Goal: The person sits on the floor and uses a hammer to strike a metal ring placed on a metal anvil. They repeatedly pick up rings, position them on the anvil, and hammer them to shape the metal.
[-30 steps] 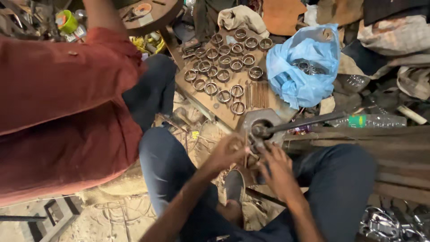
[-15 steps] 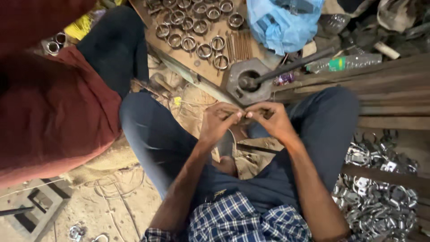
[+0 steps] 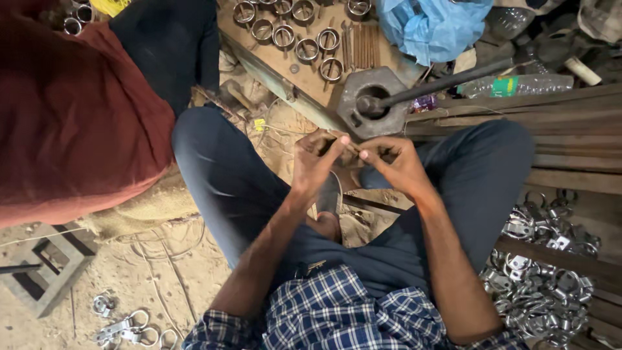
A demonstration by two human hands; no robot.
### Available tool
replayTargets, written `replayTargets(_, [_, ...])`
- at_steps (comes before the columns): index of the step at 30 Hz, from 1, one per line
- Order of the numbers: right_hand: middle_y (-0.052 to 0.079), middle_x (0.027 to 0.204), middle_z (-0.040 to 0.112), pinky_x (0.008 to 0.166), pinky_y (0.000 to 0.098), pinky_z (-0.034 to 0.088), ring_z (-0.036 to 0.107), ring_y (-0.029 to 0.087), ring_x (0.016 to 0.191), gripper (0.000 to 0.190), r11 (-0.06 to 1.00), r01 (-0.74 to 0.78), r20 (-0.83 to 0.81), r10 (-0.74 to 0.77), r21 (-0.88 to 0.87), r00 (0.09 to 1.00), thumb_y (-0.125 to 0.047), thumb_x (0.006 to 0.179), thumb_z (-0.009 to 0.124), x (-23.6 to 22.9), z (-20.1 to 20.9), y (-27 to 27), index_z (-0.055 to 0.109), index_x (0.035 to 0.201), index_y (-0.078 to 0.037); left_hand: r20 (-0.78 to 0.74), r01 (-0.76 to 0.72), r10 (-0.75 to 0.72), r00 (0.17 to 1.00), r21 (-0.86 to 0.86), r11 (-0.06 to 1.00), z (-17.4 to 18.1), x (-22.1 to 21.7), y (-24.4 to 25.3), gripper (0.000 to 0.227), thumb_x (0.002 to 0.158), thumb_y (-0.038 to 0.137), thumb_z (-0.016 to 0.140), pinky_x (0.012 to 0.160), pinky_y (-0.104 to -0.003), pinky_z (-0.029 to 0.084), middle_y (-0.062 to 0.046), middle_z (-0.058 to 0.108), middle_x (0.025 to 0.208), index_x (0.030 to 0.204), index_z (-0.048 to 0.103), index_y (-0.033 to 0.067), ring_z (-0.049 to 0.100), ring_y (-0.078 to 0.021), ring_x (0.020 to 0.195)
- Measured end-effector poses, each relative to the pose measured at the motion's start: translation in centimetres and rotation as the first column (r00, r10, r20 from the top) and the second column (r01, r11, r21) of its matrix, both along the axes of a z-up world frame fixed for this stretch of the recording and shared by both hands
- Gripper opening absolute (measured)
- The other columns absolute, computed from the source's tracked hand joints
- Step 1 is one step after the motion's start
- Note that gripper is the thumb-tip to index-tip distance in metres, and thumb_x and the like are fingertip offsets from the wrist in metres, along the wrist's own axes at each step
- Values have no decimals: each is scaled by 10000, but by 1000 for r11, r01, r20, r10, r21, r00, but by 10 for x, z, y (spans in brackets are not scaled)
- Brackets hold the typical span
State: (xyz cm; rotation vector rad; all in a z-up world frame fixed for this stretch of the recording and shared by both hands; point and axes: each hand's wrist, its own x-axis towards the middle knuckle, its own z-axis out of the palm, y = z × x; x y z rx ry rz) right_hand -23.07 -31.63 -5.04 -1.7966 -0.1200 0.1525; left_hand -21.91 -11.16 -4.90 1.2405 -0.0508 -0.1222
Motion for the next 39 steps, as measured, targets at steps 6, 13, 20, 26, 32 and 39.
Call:
replayTargets(6, [42,906,767,719,257,558,697,87,804,217,973,-55,-95,78,224,992,-168,978,728,-1,-3,6,752,1110,3,55,76,-79,995,50,996,-2,-3,-1,158,991,103,691,827,-232,542,-36,744,984,1109,691,-2,679,-70,917])
replayTargets(13, [180,1141,693,962,462,465,609,373,1110,243,759,309,587,117,-573,801,-139,957,764,41,31,-8,716,1165,-23,-170,6,12,985,101,995,-49,15,-14,183,998,121,654,675,-262,593,-41,722,916,1128,651,-8,735,-117,772])
replayTargets(20, [159,1096,685,950,512,386,587,371,1114,509,345,351,453,284,-871,845,-286,736,859,78,38,-15,695,1156,-49,-130,-39,101,986,412,910,-82,38,-15,154,997,119,632,545,-298,550,-107,730,807,1061,680,-12,723,-158,636])
replayTargets(26, [120,901,724,813,507,480,696,339,896,392,208,174,238,336,-963,911,-294,802,849,93,44,-36,709,1113,-102,290,-302,162,943,547,781,-54,35,-12,106,978,75,679,718,-378,565,-175,757,931,1045,701,-4,755,-311,850])
replayTargets(32, [177,1004,754,767,471,525,709,386,955,338,564,109,232,152,-818,961,-251,923,761,87,71,-44,724,1228,-110,444,-403,182,877,476,782,-2,63,-11,152,961,66,702,767,-413,560,-225,721,981,1083,670,-20,703,-406,970])
replayTargets(39, [251,1449,628,1144,392,431,604,376,1350,474,942,77,474,93,-327,876,-3,1035,612,46,103,-30,545,1504,-14,563,-483,222,796,369,794,-7,79,-21,176,946,17,678,827,-429,561,-236,713,1039,1117,667,-22,710,-418,981])
